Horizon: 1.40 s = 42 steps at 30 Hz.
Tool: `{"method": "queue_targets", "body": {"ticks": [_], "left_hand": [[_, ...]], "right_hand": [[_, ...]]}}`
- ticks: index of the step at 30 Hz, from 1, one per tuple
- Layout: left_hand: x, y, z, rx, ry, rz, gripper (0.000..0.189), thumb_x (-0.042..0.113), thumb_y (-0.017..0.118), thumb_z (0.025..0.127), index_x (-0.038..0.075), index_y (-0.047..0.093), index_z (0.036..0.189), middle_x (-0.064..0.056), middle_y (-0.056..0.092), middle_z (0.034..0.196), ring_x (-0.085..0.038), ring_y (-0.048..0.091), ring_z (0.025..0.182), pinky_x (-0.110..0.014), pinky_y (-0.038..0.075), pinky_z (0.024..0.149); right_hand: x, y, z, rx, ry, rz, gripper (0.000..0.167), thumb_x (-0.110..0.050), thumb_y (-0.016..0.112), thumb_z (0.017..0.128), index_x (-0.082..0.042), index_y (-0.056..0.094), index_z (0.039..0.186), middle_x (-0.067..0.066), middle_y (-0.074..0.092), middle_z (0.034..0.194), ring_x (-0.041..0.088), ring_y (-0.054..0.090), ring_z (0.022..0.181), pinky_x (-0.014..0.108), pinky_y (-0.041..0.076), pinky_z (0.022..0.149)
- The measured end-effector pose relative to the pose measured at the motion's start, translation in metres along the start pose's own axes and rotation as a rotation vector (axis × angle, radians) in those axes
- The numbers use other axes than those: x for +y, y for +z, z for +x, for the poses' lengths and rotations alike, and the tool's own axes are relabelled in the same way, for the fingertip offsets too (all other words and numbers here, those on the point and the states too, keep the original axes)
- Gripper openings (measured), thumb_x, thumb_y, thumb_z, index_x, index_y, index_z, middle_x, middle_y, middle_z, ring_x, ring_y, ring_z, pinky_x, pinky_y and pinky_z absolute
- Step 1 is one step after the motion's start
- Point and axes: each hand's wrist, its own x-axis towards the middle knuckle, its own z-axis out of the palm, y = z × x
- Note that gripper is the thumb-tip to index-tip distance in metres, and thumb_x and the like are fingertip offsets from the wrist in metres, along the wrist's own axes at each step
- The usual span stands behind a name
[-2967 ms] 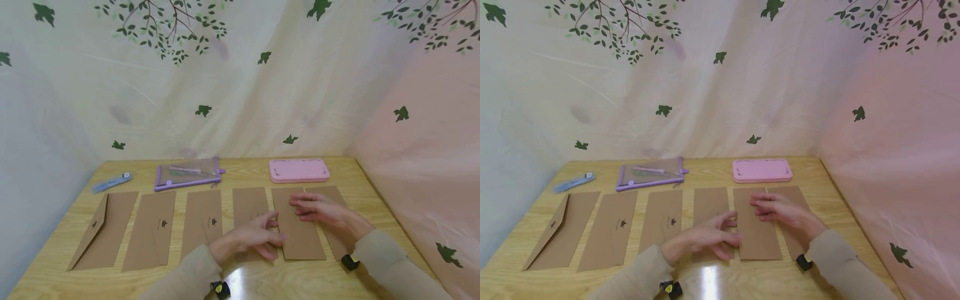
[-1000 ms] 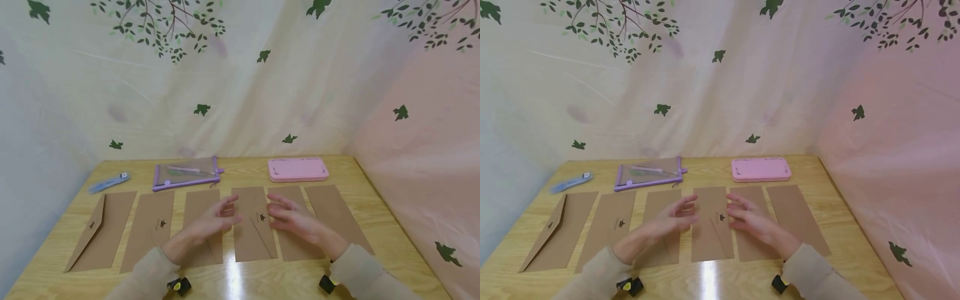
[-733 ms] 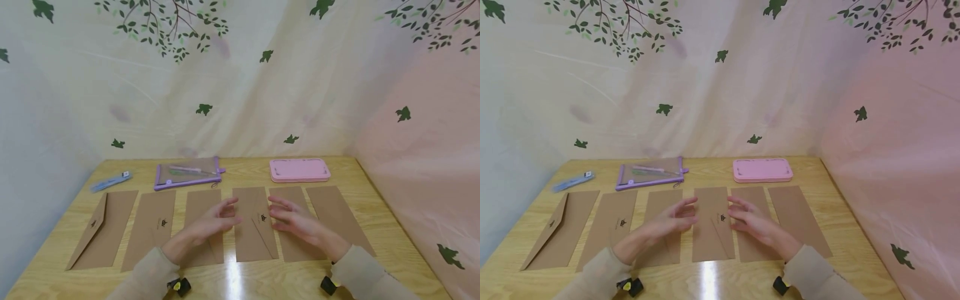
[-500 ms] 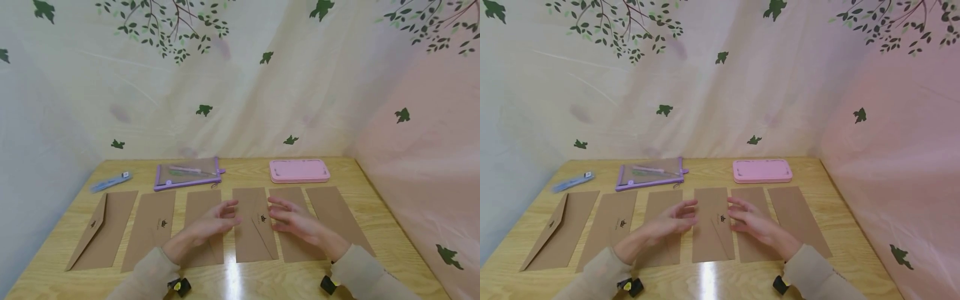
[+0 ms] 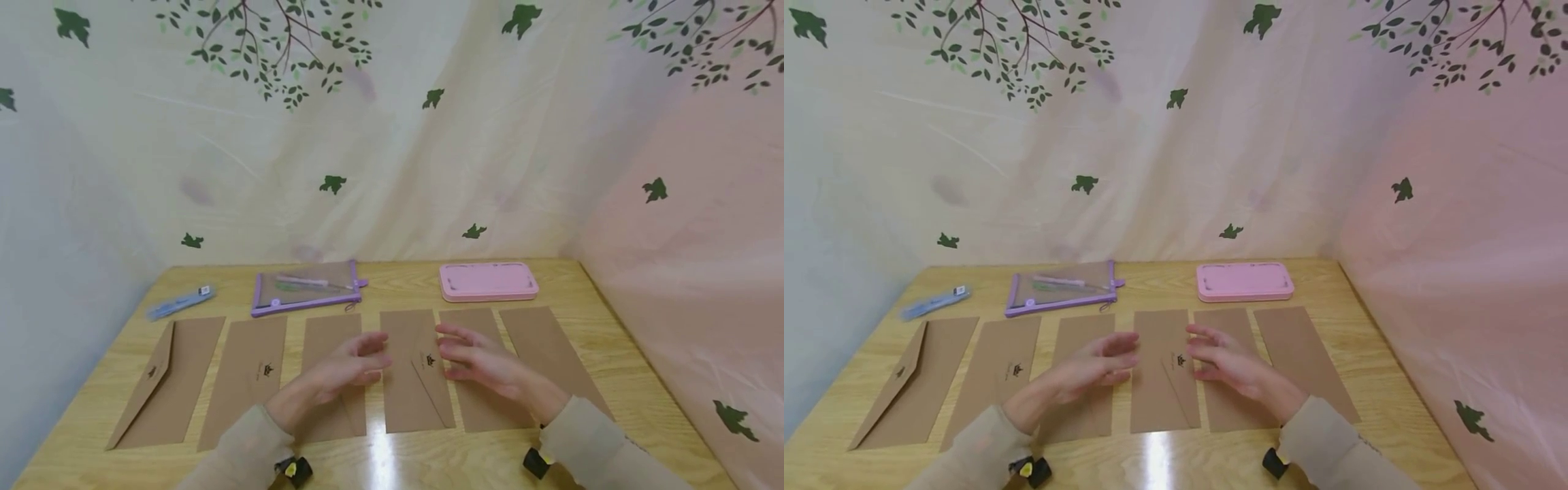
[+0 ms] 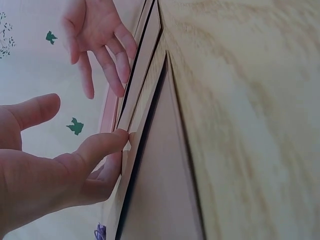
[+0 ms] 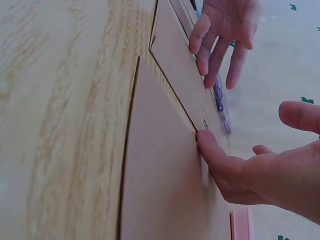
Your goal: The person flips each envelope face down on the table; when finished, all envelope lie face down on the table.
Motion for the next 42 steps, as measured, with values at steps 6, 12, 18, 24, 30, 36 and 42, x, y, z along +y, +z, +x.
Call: {"method": "queue_targets", "body": {"ticks": [6, 12, 18, 24, 30, 36, 42], "left_hand": [[-0.0024, 0.002, 0.0004, 0.017, -0.003, -0.001, 0.075, 0.016, 0.069, 0.096, -0.008, 0.027, 0.154, -0.029, 0.03, 0.157, -0.043, 0.045, 0.135, -0.052, 0.043, 0.109], [-0.0033, 0.0021, -0.0004, 0.034, -0.011, 0.004, 0.076, 0.015, 0.069, 0.096, -0.006, 0.026, 0.155, -0.028, 0.03, 0.158, -0.043, 0.042, 0.137, -0.051, 0.044, 0.109], [-0.0027, 0.0037, -0.0027, 0.066, -0.033, 0.002, 0.08, 0.012, 0.071, 0.094, -0.004, 0.024, 0.157, -0.03, 0.026, 0.159, -0.046, 0.037, 0.14, -0.051, 0.045, 0.108], [-0.0026, 0.0033, 0.0004, 0.08, -0.029, -0.01, 0.08, 0.009, 0.07, 0.095, -0.002, 0.022, 0.158, -0.031, 0.026, 0.158, -0.045, 0.042, 0.137, -0.049, 0.048, 0.105], [-0.0025, 0.0027, 0.0027, 0.068, -0.022, -0.011, 0.08, 0.009, 0.07, 0.095, -0.002, 0.022, 0.158, -0.031, 0.026, 0.159, -0.045, 0.043, 0.136, -0.049, 0.048, 0.105], [-0.0024, 0.0044, 0.0016, 0.067, -0.021, 0.005, 0.08, 0.011, 0.07, 0.095, -0.002, 0.022, 0.158, -0.03, 0.025, 0.159, -0.045, 0.039, 0.139, -0.049, 0.047, 0.106], [-0.0031, 0.0042, 0.0027, 0.074, -0.028, 0.005, 0.08, 0.011, 0.071, 0.095, -0.001, 0.023, 0.158, -0.029, 0.026, 0.16, -0.045, 0.037, 0.14, -0.048, 0.048, 0.106]], "right_hand": [[-0.0018, -0.0017, 0.0016, -0.013, 0.026, 0.007, 0.071, -0.014, 0.055, 0.104, 0.004, 0.015, 0.159, 0.03, 0.014, 0.162, 0.045, 0.025, 0.145, 0.052, 0.043, 0.11], [-0.0032, -0.0054, 0.0041, -0.027, 0.045, 0.033, 0.072, -0.017, 0.055, 0.104, 0.003, 0.013, 0.159, 0.032, 0.014, 0.162, 0.047, 0.022, 0.146, 0.053, 0.043, 0.109], [0.0005, -0.0053, 0.0051, -0.007, 0.051, 0.069, 0.069, -0.016, 0.054, 0.105, 0.003, 0.015, 0.159, 0.033, 0.019, 0.16, 0.046, 0.027, 0.144, 0.052, 0.045, 0.108], [-0.0006, -0.0042, 0.0051, 0.004, 0.049, 0.072, 0.07, -0.017, 0.054, 0.105, 0.003, 0.015, 0.159, 0.032, 0.017, 0.161, 0.046, 0.025, 0.146, 0.051, 0.045, 0.108], [-0.0021, -0.0055, 0.0041, 0.015, 0.053, 0.076, 0.068, -0.016, 0.053, 0.105, 0.002, 0.016, 0.159, 0.03, 0.017, 0.162, 0.044, 0.026, 0.145, 0.051, 0.046, 0.107], [-0.0014, -0.0033, 0.002, 0.014, 0.056, 0.079, 0.07, -0.017, 0.058, 0.104, 0.001, 0.019, 0.159, 0.028, 0.024, 0.158, 0.036, 0.038, 0.134, 0.048, 0.049, 0.103], [-0.0037, -0.0013, 0.0005, 0.02, 0.026, 0.082, 0.073, -0.018, 0.061, 0.102, 0.001, 0.02, 0.159, 0.023, 0.03, 0.151, 0.029, 0.044, 0.12, 0.048, 0.05, 0.102]]}}
